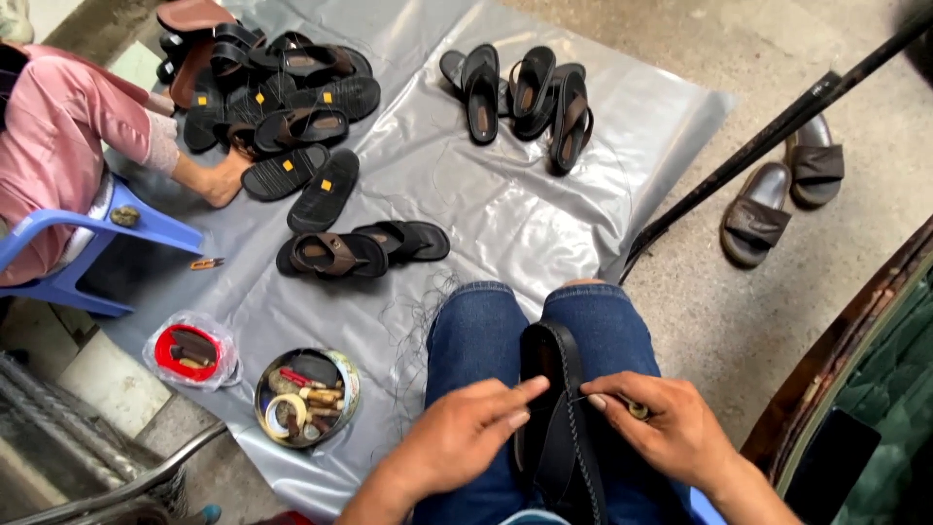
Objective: Hand-stitching the sole of a leather sandal for repair.
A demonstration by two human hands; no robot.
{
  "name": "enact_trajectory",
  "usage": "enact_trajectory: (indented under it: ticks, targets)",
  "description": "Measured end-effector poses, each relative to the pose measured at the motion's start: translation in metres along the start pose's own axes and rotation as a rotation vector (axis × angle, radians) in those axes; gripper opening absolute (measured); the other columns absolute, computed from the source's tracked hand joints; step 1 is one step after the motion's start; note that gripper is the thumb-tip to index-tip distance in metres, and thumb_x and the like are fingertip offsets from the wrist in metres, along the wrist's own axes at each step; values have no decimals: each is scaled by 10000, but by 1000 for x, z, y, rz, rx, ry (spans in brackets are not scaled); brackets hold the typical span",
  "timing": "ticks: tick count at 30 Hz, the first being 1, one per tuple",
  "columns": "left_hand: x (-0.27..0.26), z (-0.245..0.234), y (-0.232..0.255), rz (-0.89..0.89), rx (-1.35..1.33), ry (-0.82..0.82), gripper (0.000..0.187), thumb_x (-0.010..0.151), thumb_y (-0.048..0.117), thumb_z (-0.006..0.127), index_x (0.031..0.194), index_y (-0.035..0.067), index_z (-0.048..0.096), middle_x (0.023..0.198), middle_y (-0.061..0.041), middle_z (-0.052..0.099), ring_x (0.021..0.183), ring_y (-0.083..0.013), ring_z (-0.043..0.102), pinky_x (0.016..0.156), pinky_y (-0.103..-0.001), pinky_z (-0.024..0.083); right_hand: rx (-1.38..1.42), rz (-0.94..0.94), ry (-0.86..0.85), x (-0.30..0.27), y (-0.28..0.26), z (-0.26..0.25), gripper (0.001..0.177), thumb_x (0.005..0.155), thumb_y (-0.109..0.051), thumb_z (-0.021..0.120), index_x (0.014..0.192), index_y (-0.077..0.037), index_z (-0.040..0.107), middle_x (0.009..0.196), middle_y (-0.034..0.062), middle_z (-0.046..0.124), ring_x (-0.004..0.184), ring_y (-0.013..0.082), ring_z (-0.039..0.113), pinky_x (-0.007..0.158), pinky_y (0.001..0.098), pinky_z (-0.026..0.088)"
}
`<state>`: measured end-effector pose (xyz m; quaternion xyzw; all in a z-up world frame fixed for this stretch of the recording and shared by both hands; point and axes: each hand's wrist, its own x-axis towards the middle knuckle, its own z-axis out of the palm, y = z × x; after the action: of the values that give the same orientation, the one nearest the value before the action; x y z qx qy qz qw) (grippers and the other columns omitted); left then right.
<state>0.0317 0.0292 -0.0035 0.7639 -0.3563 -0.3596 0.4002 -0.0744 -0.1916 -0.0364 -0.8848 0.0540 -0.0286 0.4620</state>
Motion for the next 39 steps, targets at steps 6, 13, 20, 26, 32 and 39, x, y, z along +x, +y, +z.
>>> enact_trajectory:
  ticks: [6,13,20,26,32,39]
  targets:
    - [-22,-43,-27,-644,-145,552,425,818,347,528,493,101,649,953,27,756,944,-76,677,826,-217,454,-87,411,-767,-14,-33,-39,377,768,-522,577,1100,-357,646,1022,-215,754,871,-22,719,733,174,534]
    - [-9,-13,3,5,201,490,229,831,248,543,975,124,672,1237,-120,547,1189,-313,465,985,-430,327,-18,183,-331,-6,-27,-53,421,859,-312,395,1240,-247,561,1112,-35,626,1031,78,633,896,228,435]
    - [10,17,20,42,-33,204,290,798,287,608,1036,137,539,1008,-1,604,864,-157,606,777,-286,457,-117,-110,-431,15,-21,-45,339,837,-229,501,1153,-265,619,914,-52,618,743,116,658,642,253,492]
    - [13,22,31,-445,-229,158,193,740,330,653,914,245,654,880,139,674,672,-31,555,634,-198,425,-127,-128,-433,18,-18,-42,347,829,-211,505,1148,-262,630,871,-53,610,715,111,642,635,248,489]
    - [12,52,13,-338,-365,380,145,714,240,710,850,193,721,824,76,706,731,-24,641,690,-157,480,-347,-67,-423,9,-10,-34,430,775,-239,542,1182,-370,580,870,-96,573,720,103,634,585,283,510]
    - [12,76,14,179,-134,659,149,810,106,651,939,37,672,818,-81,641,677,-189,639,597,-280,523,-806,-197,-364,9,-30,-29,354,781,-326,522,1133,-318,556,833,-120,551,704,133,593,483,327,516]
